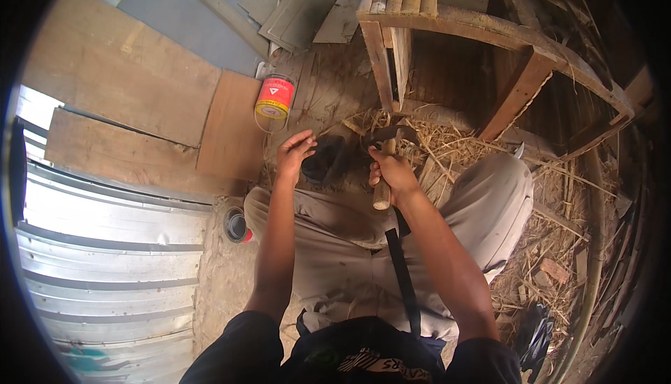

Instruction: The person assembles bamboo poles into a wooden frame. They use a hand saw to cut the poles to length, a machete to trim and shape them, and a hammer to drive nails into the frame to secure the poles in place.

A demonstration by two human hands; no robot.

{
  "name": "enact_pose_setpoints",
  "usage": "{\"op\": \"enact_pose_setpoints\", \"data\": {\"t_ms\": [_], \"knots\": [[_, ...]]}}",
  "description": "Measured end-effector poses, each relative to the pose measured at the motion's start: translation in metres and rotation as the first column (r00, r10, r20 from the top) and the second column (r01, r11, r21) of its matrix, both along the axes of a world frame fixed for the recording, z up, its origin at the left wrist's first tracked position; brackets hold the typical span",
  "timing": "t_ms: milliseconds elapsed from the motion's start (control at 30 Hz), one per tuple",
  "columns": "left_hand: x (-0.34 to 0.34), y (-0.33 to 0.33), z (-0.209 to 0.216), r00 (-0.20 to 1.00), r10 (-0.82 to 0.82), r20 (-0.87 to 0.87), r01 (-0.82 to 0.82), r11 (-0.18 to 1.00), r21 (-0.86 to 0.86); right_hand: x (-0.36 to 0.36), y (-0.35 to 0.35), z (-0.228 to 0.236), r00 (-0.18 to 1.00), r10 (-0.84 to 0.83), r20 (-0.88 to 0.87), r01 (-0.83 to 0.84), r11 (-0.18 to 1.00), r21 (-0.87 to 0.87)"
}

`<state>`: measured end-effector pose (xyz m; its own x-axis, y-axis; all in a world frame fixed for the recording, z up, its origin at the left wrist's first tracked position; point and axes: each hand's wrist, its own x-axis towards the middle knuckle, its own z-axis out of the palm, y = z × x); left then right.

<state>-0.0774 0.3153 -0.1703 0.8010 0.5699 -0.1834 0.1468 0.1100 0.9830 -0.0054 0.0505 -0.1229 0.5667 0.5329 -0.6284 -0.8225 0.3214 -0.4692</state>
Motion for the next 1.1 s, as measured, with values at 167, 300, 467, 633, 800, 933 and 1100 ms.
{"op": "enact_pose_setpoints", "data": {"t_ms": [167,300,467,633,800,933,1100], "knots": [[-0.002,-0.002,-0.002,0.999,0.034,-0.005,-0.034,0.999,-0.029,0.0,-0.001,-0.006,1.0,0.009,-0.007,-0.009,1.0,-0.007],[-0.006,0.003,-0.009,0.995,0.094,-0.012,-0.095,0.995,-0.039,0.001,0.002,-0.011,0.999,0.032,-0.005,-0.032,0.999,0.0],[-0.016,0.015,-0.029,0.962,0.198,-0.188,-0.194,0.98,0.04,-0.001,0.007,-0.013,0.999,0.05,-0.019,-0.05,0.998,-0.026],[-0.021,0.022,-0.044,0.925,0.259,-0.279,-0.263,0.964,0.023,-0.002,0.012,-0.011,0.996,0.085,-0.008,-0.085,0.996,-0.032],[-0.021,0.019,-0.041,0.944,0.225,-0.239,-0.231,0.973,0.007,-0.002,0.014,-0.011,0.995,0.095,0.007,-0.095,0.994,-0.056],[-0.019,0.009,-0.033,0.957,0.228,-0.182,-0.255,0.956,-0.147,-0.003,0.014,-0.008,0.998,0.01,0.062,-0.005,0.996,-0.086],[0.005,-0.015,-0.004,0.983,0.164,-0.086,-0.183,0.933,-0.31,0.002,0.01,0.016,0.641,0.097,0.761,0.367,0.832,-0.416]]}}
